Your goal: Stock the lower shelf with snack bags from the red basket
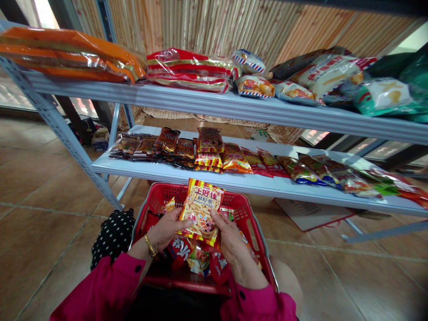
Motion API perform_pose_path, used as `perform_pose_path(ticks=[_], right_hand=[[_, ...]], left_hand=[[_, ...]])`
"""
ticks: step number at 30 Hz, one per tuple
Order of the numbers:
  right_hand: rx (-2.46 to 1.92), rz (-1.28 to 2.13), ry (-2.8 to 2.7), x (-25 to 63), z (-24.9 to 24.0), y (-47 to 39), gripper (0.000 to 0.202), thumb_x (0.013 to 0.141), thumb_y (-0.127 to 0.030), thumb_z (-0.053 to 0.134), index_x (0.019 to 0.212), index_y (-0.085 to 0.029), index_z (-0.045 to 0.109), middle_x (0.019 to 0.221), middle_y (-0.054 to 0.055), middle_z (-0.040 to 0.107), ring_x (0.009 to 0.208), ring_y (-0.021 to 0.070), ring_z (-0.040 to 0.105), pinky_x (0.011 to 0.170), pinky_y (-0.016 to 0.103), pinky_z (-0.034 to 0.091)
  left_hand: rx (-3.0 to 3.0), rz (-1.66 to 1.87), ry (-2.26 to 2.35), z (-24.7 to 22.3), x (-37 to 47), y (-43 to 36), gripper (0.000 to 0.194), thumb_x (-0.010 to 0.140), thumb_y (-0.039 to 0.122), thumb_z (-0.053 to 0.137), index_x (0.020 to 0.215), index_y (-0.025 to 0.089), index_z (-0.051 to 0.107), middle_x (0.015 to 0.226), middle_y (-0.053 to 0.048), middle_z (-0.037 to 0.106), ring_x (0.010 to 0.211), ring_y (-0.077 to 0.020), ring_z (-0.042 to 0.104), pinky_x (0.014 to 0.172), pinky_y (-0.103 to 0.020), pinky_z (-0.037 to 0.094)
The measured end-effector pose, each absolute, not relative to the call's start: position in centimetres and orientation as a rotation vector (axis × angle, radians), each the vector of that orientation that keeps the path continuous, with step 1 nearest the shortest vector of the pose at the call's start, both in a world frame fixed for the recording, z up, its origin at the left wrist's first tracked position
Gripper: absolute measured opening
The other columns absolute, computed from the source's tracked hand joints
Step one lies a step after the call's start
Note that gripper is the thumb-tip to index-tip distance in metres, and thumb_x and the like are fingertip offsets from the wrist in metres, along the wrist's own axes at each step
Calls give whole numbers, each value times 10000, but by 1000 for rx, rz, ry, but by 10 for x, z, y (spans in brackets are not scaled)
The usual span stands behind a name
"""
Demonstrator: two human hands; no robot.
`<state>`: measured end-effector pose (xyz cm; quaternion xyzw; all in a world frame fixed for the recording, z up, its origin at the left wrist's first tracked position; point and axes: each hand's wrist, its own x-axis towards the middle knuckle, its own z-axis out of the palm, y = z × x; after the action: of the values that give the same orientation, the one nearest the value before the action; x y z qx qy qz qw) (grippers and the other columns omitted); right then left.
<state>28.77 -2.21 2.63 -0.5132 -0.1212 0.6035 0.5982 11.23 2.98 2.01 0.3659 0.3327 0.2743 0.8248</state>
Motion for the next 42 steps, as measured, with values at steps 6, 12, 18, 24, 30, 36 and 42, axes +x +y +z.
perform_pose_path(ticks=[6, 12, 18, 24, 30, 36, 42], right_hand=[[-1370, 1483, -387, 290, 30, -30, 410, 631, -388, 823, 970, -212, 675, 983, 55, 750, 821, 215, 721, 578, 279, 570], [-1322, 1487, -305, 282, 22, -32, 393, 538, -294, 879, 835, -150, 665, 824, 66, 755, 666, 189, 725, 538, 239, 553], [-1315, 1444, -280, 279, 16, -30, 398, 512, -282, 890, 801, -151, 649, 773, 59, 753, 630, 185, 721, 559, 244, 562], [-1304, 1425, -266, 282, 19, -31, 331, 537, -222, 870, 782, -153, 659, 757, 63, 756, 617, 182, 716, 570, 251, 562], [-1214, 1489, -321, 288, 25, -34, 344, 524, -132, 834, 838, -141, 695, 818, 70, 764, 656, 173, 716, 619, 259, 574], [-1225, 1510, -348, 291, 28, -34, 343, 516, -55, 773, 834, -152, 694, 833, 61, 764, 662, 177, 717, 628, 270, 569], [-1222, 1558, -302, 292, 34, -37, 372, 582, -141, 782, 926, -178, 646, 891, 81, 763, 779, 260, 737, 630, 324, 575]], left_hand=[[727, 682, 821, 22, 110, 38, 656, 618, 283, 837, 1205, 136, 583, 1076, -158, 713, 879, -267, 707, 723, -345, 578], [712, 751, 884, 22, 105, 41, 640, 617, 275, 842, 1187, 123, 595, 954, -140, 744, 759, -237, 720, 649, -294, 571], [712, 722, 873, 19, 104, 41, 643, 637, 262, 830, 1218, 136, 584, 1011, -141, 736, 781, -231, 724, 667, -293, 582], [692, 722, 845, 18, 107, 42, 589, 662, 258, 814, 1199, 139, 602, 1040, -144, 728, 831, -239, 721, 675, -287, 587], [698, 725, 869, 17, 107, 41, 559, 687, 271, 798, 1195, 148, 601, 1037, -139, 729, 773, -212, 726, 616, -246, 579], [680, 730, 863, 23, 108, 40, 594, 666, 244, 812, 1209, 144, 594, 1017, -139, 734, 791, -229, 724, 639, -269, 582], [712, 734, 859, 23, 109, 40, 585, 665, 264, 812, 1198, 153, 598, 1045, -143, 726, 820, -234, 720, 655, -282, 584]])
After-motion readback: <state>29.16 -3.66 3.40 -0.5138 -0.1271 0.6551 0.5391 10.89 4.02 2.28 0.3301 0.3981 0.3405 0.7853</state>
